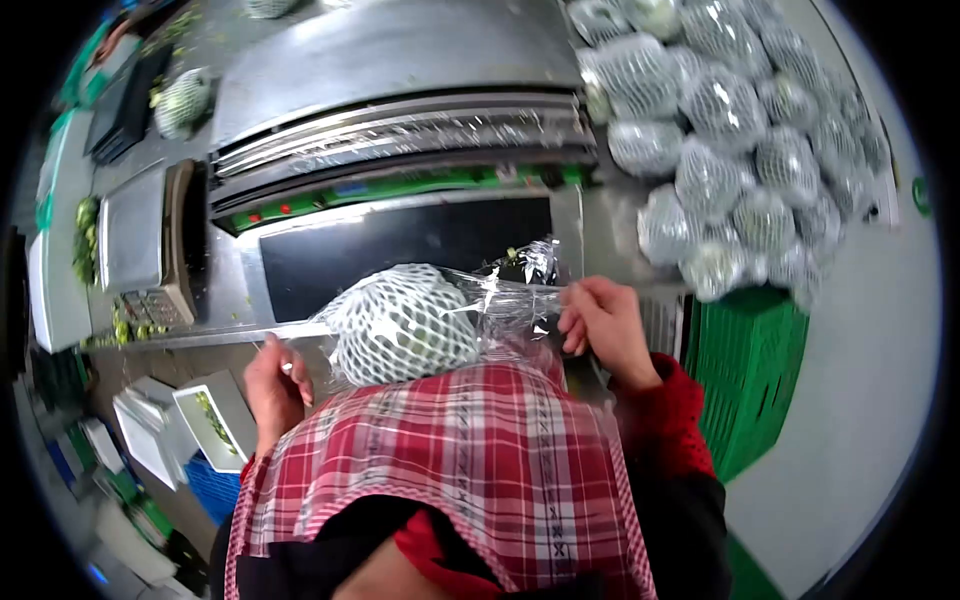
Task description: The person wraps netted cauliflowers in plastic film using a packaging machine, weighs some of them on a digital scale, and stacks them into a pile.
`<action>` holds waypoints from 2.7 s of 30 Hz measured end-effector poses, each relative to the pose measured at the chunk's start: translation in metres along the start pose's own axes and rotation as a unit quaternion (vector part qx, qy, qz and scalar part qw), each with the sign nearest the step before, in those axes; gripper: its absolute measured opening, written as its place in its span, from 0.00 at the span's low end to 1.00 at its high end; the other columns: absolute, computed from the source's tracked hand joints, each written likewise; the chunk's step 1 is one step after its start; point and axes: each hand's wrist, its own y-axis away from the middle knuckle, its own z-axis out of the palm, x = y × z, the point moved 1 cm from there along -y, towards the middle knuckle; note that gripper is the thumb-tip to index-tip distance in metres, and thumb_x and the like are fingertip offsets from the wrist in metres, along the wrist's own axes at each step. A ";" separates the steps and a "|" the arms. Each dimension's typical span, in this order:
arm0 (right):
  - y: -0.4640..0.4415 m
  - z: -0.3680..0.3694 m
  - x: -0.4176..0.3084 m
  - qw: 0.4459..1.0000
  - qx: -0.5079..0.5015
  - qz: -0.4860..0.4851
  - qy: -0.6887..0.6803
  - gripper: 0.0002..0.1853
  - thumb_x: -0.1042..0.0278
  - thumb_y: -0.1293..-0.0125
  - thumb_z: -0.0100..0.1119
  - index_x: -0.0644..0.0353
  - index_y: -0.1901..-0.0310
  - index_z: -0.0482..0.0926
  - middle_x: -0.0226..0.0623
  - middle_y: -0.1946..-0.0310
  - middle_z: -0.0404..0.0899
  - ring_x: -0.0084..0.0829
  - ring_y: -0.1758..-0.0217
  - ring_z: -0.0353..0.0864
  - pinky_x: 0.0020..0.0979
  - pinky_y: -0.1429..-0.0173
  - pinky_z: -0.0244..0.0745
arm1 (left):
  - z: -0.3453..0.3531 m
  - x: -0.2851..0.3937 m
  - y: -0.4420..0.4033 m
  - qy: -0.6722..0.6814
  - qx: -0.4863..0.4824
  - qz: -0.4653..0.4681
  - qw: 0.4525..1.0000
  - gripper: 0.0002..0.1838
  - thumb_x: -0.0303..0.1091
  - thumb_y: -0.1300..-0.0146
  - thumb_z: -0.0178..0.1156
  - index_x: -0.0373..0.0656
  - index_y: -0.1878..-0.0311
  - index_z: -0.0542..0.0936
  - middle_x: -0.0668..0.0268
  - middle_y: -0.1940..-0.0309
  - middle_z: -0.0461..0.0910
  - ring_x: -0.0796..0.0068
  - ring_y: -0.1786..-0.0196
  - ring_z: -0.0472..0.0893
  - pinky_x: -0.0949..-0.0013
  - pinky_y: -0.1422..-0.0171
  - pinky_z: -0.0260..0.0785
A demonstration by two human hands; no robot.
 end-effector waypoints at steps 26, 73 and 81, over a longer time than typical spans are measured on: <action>-0.014 0.030 -0.010 0.895 0.007 -0.217 -0.390 0.34 0.47 0.30 0.52 0.64 0.32 0.61 0.41 0.39 0.71 0.37 0.36 0.69 0.42 0.32 0.62 | 0.199 0.025 -0.057 -0.155 -0.397 0.064 0.902 0.23 0.25 0.36 0.53 0.32 0.37 0.68 0.59 0.47 0.78 0.71 0.47 0.77 0.68 0.41 0.69; -0.210 0.091 -0.202 0.767 -0.051 -0.560 0.309 0.37 0.53 0.35 0.60 0.60 0.30 0.58 0.56 0.34 0.60 0.55 0.32 0.63 0.43 0.31 0.62 | 0.174 0.164 -0.249 -0.169 -0.154 0.104 0.968 0.24 0.43 0.35 0.63 0.33 0.44 0.75 0.61 0.57 0.81 0.77 0.58 0.78 0.74 0.53 0.71; -0.138 -0.004 -0.176 0.823 0.135 -0.404 0.375 0.20 0.52 0.38 0.61 0.65 0.63 0.84 0.50 0.68 0.82 0.45 0.67 0.83 0.44 0.63 0.75 | 0.086 0.151 -0.178 -0.718 0.155 0.385 0.559 0.29 0.59 0.44 0.62 0.36 0.75 0.82 0.54 0.81 0.80 0.57 0.76 0.81 0.62 0.70 0.73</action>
